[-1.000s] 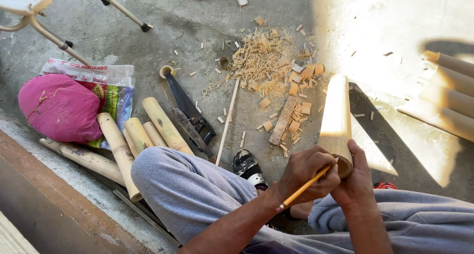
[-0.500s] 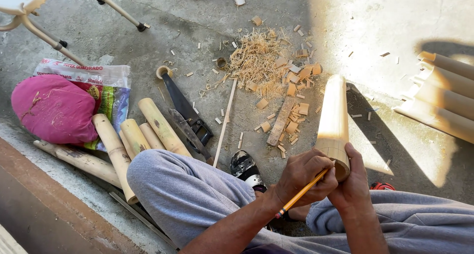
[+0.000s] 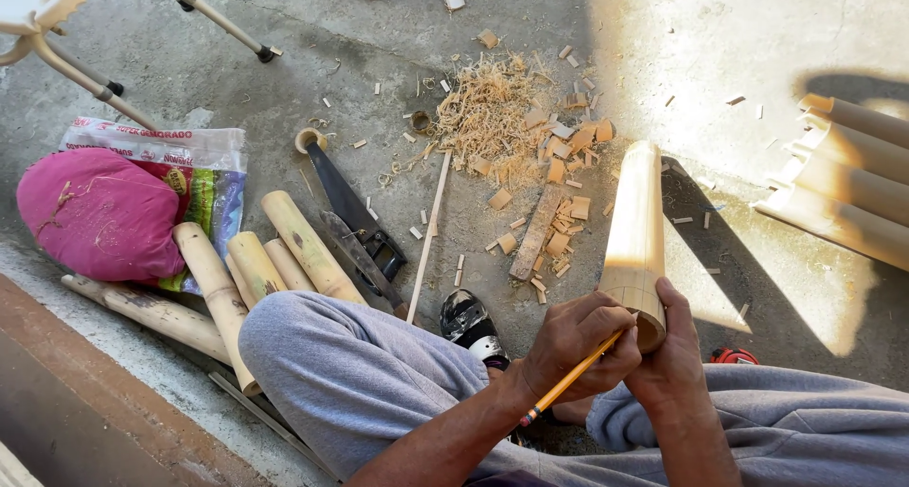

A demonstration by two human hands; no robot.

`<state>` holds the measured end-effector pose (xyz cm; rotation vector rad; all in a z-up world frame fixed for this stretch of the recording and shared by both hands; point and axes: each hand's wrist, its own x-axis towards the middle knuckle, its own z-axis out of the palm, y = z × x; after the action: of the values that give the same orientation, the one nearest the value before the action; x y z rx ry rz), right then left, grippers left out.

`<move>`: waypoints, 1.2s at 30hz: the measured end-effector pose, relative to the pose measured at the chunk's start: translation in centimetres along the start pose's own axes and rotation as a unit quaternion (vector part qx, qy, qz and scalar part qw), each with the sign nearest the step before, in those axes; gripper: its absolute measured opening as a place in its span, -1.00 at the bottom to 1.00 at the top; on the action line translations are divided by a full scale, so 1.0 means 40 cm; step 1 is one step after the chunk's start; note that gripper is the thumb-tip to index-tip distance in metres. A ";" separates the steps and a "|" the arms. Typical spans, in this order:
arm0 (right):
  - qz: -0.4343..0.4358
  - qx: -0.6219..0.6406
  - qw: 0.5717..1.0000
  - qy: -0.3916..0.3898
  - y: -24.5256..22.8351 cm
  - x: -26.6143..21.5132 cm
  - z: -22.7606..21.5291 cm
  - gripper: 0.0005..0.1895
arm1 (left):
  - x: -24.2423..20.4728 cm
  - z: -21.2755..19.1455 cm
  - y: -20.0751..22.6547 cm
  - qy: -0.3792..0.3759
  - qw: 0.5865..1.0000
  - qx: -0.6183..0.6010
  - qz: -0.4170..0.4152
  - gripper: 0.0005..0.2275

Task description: Marking measurements on bamboo stalks with a pencil in preparation for manufacturing.

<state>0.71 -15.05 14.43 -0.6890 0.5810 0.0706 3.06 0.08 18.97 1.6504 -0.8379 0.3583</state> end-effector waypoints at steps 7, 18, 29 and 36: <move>0.007 0.018 1.000 -0.015 -0.053 0.005 0.031 -0.44 | 0.027 0.003 0.012 0.016 1.000 0.018 0.004 -0.78; -0.065 -0.005 0.996 -0.062 -0.239 0.115 0.126 -0.38 | 0.150 0.017 0.010 0.090 0.994 0.004 0.060 -0.76; -0.057 -0.009 0.995 -0.080 -0.206 0.118 0.102 -0.33 | 0.118 0.019 0.001 0.075 0.995 0.002 0.060 -0.77; -0.051 -0.013 0.998 -0.044 -0.203 0.093 0.113 -0.30 | 0.101 0.044 -0.027 0.067 0.995 0.019 0.069 -0.76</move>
<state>8.03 -19.04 19.97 -0.7366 0.4592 0.0132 6.26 -2.84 20.33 1.5890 -0.8497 0.5782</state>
